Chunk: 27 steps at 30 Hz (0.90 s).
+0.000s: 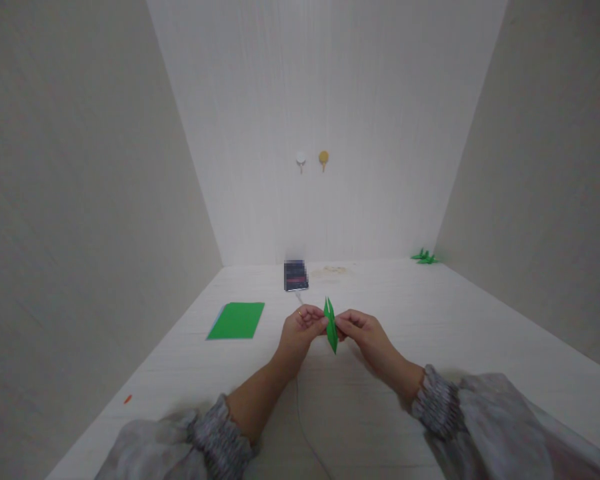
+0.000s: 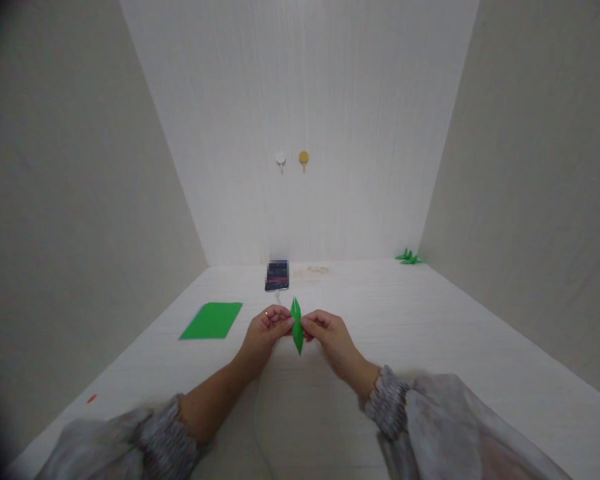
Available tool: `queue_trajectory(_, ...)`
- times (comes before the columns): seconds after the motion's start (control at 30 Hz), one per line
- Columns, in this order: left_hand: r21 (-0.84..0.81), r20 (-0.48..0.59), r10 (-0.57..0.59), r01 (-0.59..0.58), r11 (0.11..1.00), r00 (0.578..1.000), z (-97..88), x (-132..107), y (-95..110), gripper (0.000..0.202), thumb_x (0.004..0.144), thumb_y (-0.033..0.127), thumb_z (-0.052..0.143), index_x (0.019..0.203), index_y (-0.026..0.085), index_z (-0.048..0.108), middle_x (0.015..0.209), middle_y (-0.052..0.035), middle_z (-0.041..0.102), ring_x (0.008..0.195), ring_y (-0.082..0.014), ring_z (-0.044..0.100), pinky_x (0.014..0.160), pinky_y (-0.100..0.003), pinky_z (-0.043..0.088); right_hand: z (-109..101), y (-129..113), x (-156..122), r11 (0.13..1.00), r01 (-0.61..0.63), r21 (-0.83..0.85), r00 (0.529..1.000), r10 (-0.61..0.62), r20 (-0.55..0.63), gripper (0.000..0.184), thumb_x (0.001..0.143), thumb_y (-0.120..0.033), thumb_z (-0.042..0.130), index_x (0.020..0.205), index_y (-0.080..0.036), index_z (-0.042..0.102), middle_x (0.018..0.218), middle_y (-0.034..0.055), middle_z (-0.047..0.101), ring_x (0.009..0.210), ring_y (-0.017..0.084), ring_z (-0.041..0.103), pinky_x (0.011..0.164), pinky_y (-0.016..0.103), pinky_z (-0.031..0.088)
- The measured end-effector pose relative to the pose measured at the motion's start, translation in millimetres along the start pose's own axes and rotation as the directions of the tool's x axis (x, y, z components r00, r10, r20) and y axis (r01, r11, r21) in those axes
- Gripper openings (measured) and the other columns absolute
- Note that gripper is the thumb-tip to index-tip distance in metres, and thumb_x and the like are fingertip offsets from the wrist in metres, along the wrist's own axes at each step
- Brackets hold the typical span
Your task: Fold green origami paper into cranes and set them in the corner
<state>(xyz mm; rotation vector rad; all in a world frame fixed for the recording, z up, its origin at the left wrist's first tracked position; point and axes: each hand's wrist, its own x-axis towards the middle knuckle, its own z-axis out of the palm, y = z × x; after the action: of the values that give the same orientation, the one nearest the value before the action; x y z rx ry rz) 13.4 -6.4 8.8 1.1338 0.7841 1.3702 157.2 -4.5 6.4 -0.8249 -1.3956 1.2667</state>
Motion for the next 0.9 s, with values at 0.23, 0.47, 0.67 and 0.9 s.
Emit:
queue_trajectory(0.23, -0.113, 0.075, -0.076, 0.084, 0.99, 0.994, 0.9, -1.2, 0.7, 0.031, 0.058, 0.018, 0.068, 0.081, 0.015, 0.047, 0.071, -0.0011, 0.06, 0.06, -0.0126, 0.058, 0.064, -0.03, 0.045, 1.7, -3.5, 0.1, 0.998, -0.021, -0.052, 1.0, 0.021, 0.001, 0.017, 0.066, -0.031, 0.059, 0.062, -0.015, 0.06, 0.054, -0.0017, 0.053, 0.053, 0.011, 0.046, 0.053, 0.024, 0.036)
queue_trajectory(0.47, 0.006, 0.191, -0.094, 0.094, 0.996, 0.977, 1.6, -2.2, 1.6, 0.02, 0.063, 0.021, 0.064, 0.079, 0.011, 0.056, 0.071, -0.0029, 0.06, 0.065, -0.0132, 0.057, 0.069, -0.028, 0.043, 2.6, 0.7, 0.0, 0.988, -0.021, -0.15, 1.0, 0.02, -0.002, 0.017, 0.068, -0.032, 0.057, 0.063, -0.016, 0.055, 0.056, -0.0021, 0.052, 0.053, 0.01, 0.047, 0.052, 0.023, 0.037)
queue_trajectory(0.67, 0.005, 0.219, -0.105, 0.106, 0.994, 0.97, 0.0, -2.7, 0.4, 0.023, 0.064, 0.026, 0.065, 0.078, 0.01, 0.058, 0.073, -0.0041, 0.06, 0.067, -0.0121, 0.055, 0.07, -0.027, 0.041, -0.8, 8.0, 1.0, 0.982, 0.017, -0.188, 1.0, -0.021, -0.021, 0.017, 0.069, -0.032, 0.056, 0.062, -0.017, 0.053, 0.055, -0.0025, 0.051, 0.051, 0.01, 0.046, 0.05, 0.022, 0.036)
queue_trajectory(0.9, 0.029, 0.202, -0.105, 0.101, 0.994, 0.974, 2.2, -4.3, 3.4, 0.027, 0.061, 0.031, 0.067, 0.077, 0.011, 0.057, 0.07, -0.0034, 0.06, 0.065, -0.0136, 0.057, 0.07, -0.029, 0.042, -2.8, -0.9, -0.9, 0.991, 0.023, -0.133, 1.0, -0.022, 0.011, 0.018, 0.068, -0.032, 0.058, 0.058, -0.017, 0.058, 0.053, -0.0019, 0.053, 0.052, 0.011, 0.047, 0.052, 0.024, 0.037)
